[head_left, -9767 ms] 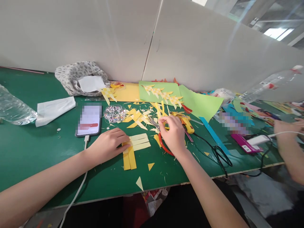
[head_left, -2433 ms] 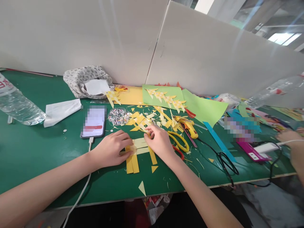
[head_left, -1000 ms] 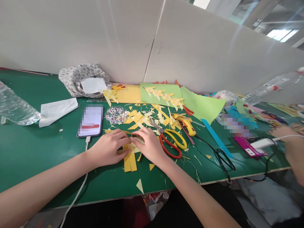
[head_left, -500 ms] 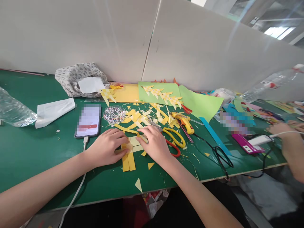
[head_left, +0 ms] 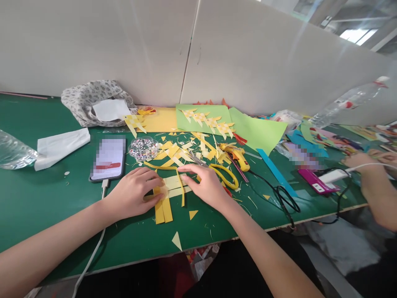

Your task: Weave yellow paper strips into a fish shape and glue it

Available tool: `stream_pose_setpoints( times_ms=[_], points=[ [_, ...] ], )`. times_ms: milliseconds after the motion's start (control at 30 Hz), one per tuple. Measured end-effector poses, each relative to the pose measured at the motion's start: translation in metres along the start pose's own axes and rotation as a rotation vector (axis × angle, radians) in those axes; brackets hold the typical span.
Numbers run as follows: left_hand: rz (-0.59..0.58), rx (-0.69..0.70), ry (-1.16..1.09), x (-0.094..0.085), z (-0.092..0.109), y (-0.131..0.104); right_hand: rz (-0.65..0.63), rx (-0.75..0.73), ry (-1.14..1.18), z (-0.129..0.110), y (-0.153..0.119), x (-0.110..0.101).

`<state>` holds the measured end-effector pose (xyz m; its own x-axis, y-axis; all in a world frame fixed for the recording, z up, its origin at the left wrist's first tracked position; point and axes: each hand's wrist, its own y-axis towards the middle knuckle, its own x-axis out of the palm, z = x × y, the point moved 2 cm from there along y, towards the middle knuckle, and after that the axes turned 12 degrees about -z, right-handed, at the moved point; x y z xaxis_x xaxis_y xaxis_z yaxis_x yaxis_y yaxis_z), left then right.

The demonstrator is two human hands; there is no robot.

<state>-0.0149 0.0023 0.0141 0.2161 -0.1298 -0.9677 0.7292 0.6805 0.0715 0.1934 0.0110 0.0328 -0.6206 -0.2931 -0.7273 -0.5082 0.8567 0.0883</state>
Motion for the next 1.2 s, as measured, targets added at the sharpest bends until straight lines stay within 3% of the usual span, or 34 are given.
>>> stream_pose_setpoints(
  times_ms=[133, 267, 567, 733, 1200],
  points=[
    [0.018, 0.010, -0.004, 0.000, 0.001, 0.001, -0.131, -0.080, -0.041, -0.008, -0.001, 0.016],
    [0.048, 0.034, -0.017, -0.001, 0.001, 0.001, -0.184, -0.132, -0.093, -0.012, -0.002, 0.022],
    [0.057, 0.052, -0.030, 0.002, -0.001, 0.000, -0.234, -0.006, -0.153, -0.022, -0.004, 0.029],
    [0.057, 0.050, -0.032, 0.001, -0.002, 0.000, -0.316, -0.011, -0.206, -0.018, -0.006, 0.025],
    [0.022, 0.038, -0.004, -0.004, 0.003, 0.000, -0.258, -0.133, -0.358, -0.009, -0.003, 0.018]
  ],
)
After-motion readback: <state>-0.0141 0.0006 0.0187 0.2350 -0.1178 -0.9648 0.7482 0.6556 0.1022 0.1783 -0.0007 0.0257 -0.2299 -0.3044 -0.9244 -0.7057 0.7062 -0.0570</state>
